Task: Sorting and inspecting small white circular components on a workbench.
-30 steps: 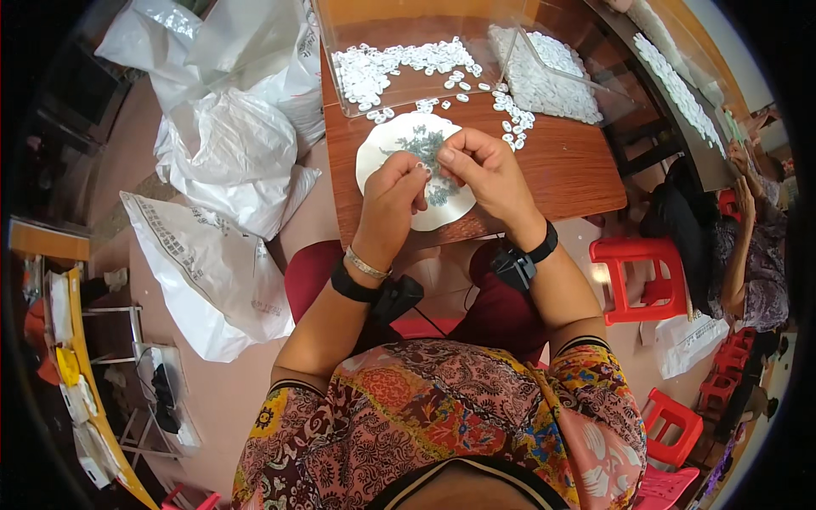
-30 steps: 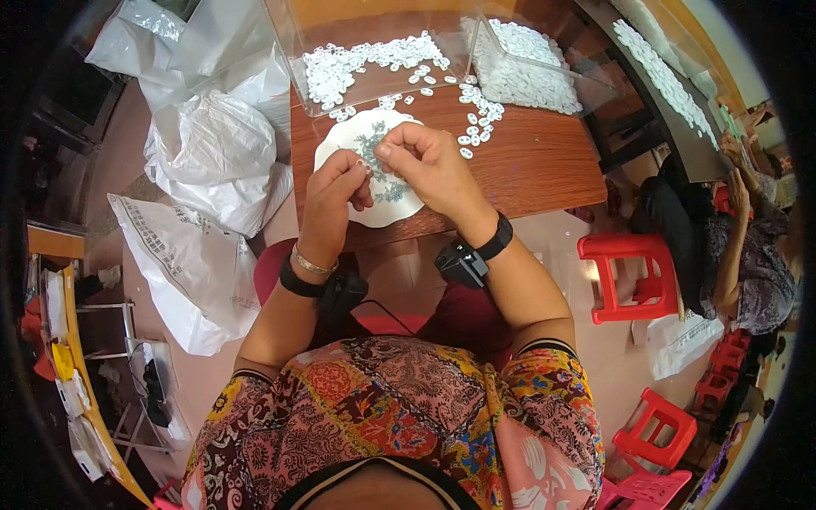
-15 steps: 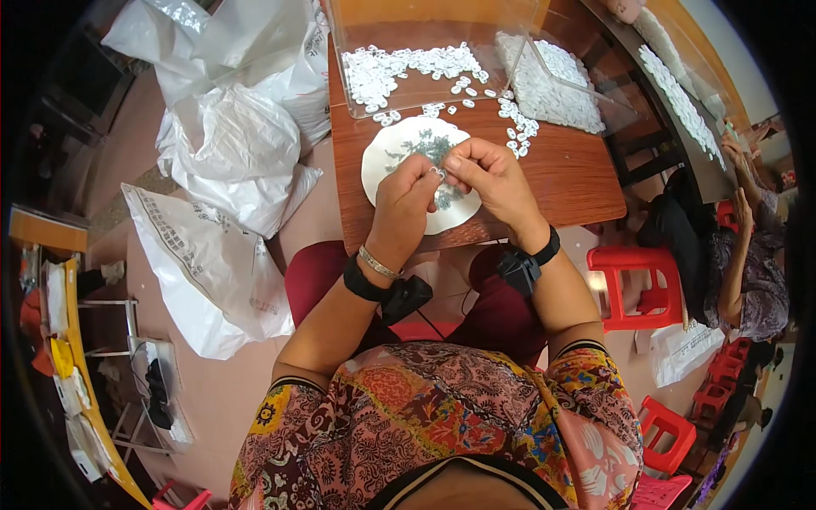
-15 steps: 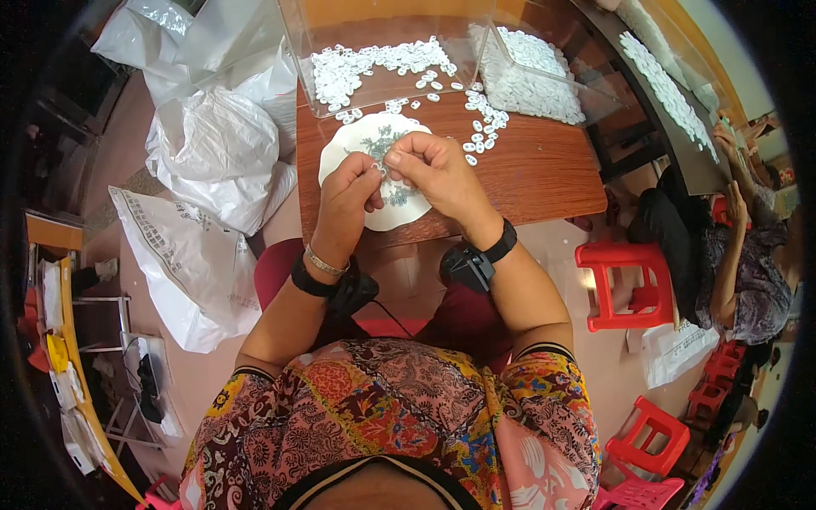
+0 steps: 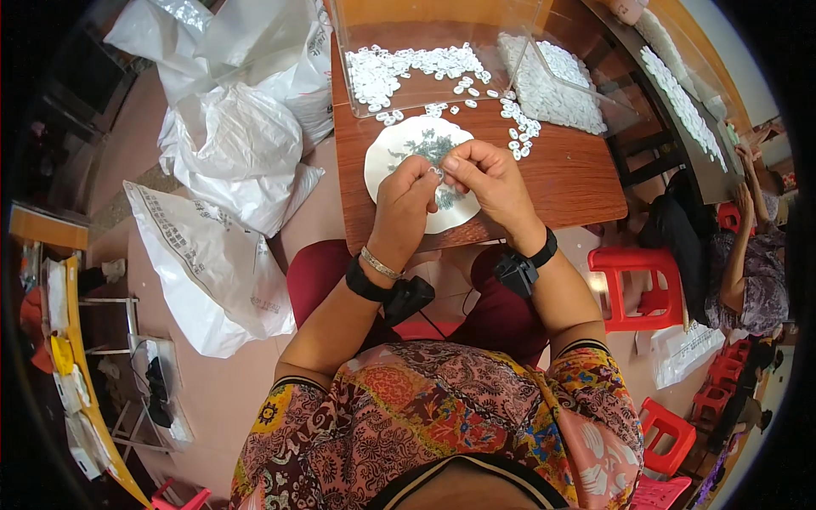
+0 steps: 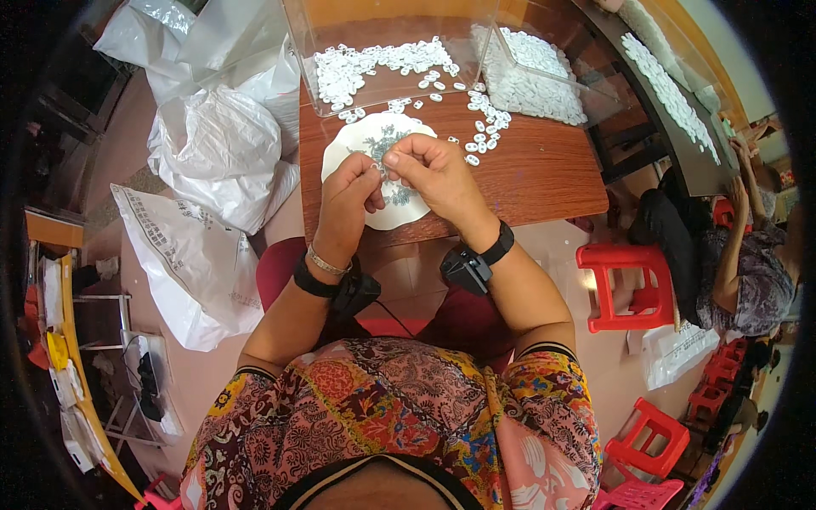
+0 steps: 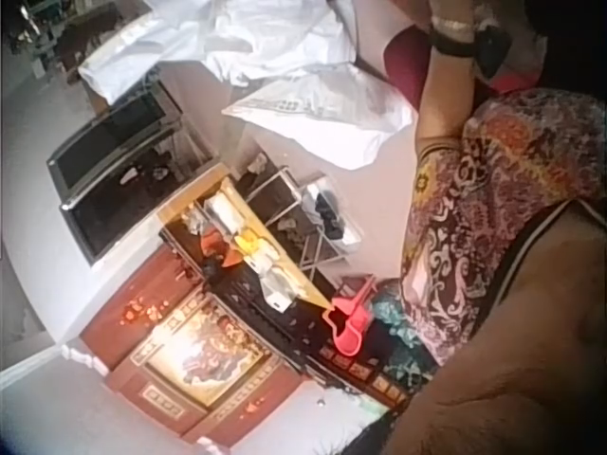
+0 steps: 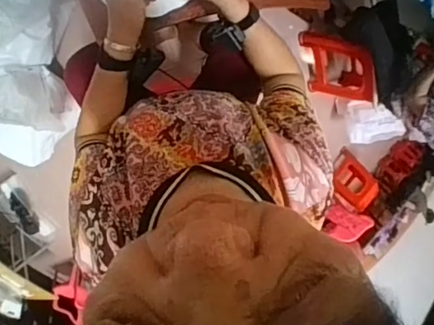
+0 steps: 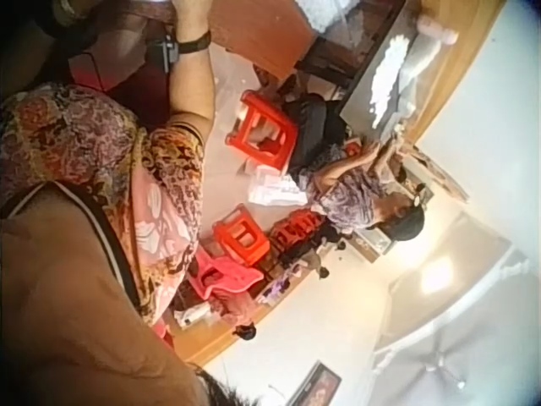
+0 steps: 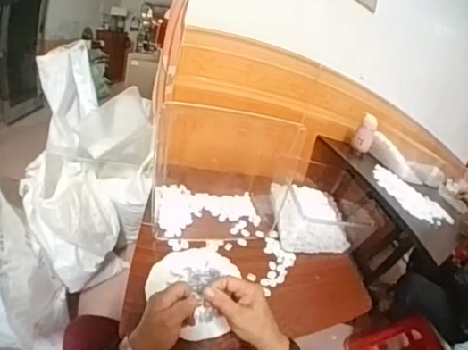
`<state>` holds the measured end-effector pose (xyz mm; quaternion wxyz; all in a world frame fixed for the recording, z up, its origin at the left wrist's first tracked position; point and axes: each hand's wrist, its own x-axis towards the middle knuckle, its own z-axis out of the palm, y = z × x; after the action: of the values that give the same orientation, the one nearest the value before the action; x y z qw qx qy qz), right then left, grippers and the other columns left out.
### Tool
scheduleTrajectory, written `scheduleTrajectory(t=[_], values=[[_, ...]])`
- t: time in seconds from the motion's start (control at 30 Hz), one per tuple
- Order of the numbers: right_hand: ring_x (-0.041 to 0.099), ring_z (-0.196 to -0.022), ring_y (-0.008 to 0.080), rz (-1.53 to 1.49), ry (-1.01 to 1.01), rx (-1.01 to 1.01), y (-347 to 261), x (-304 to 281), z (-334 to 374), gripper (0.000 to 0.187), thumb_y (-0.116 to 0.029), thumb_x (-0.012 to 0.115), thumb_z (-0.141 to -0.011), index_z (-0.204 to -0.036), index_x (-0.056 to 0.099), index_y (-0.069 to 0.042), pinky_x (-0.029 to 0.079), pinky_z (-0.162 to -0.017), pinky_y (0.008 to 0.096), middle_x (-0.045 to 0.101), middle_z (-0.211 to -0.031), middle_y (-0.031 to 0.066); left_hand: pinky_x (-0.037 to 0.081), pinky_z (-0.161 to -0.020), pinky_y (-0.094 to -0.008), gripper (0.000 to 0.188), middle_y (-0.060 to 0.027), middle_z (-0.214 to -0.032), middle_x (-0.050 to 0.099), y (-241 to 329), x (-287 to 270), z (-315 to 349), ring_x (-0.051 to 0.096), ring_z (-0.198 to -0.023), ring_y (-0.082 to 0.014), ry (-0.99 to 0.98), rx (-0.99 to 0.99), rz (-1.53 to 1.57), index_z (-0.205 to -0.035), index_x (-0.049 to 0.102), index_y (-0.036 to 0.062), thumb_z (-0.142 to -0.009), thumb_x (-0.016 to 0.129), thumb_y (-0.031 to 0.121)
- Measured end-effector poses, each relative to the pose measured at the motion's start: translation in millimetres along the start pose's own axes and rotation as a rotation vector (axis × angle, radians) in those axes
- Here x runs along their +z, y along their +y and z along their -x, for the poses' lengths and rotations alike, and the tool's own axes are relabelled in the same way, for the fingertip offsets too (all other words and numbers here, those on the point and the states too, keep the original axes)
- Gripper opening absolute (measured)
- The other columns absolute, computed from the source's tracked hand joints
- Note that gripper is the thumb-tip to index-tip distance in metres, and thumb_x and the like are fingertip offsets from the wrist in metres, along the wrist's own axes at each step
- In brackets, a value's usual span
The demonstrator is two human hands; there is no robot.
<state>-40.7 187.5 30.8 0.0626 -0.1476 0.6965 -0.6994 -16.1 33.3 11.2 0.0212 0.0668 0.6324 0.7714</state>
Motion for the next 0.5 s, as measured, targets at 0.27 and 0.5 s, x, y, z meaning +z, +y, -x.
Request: scheduleTrajectory(t=[0.27, 0.5], values=[[0.048, -0.061, 0.0035, 0.003, 0.000, 0.003, 3, 1, 0, 0.012, -0.013, 0.059, -0.090, -0.086, 0.061, -0.002, 0.039, -0.057, 0.0178, 0.058, -0.070, -0.0015, 0.037, -0.055, -0.0209, 0.017, 0.0013, -0.064, 0.052, -1, -6, -1, 0.049, -0.059, -0.0068, -0.001, -0.066, 0.085, -0.080, 0.054, 0.0056, -0.090, 0.048, 0.018], [0.047, -0.063, 0.0026, 0.182, 0.027, -0.047, 14, -2, -3, 0.014, -0.014, 0.058, -0.091, -0.082, 0.059, -0.002, 0.038, -0.057, 0.0188, 0.055, -0.070, -0.0039, 0.040, -0.059, -0.0264, 0.013, -0.0037, -0.072, 0.054, -6, -9, -4, 0.051, -0.067, -0.0106, 0.024, 0.178, -0.165, -0.081, 0.055, -0.0010, -0.086, 0.053, 0.011]])
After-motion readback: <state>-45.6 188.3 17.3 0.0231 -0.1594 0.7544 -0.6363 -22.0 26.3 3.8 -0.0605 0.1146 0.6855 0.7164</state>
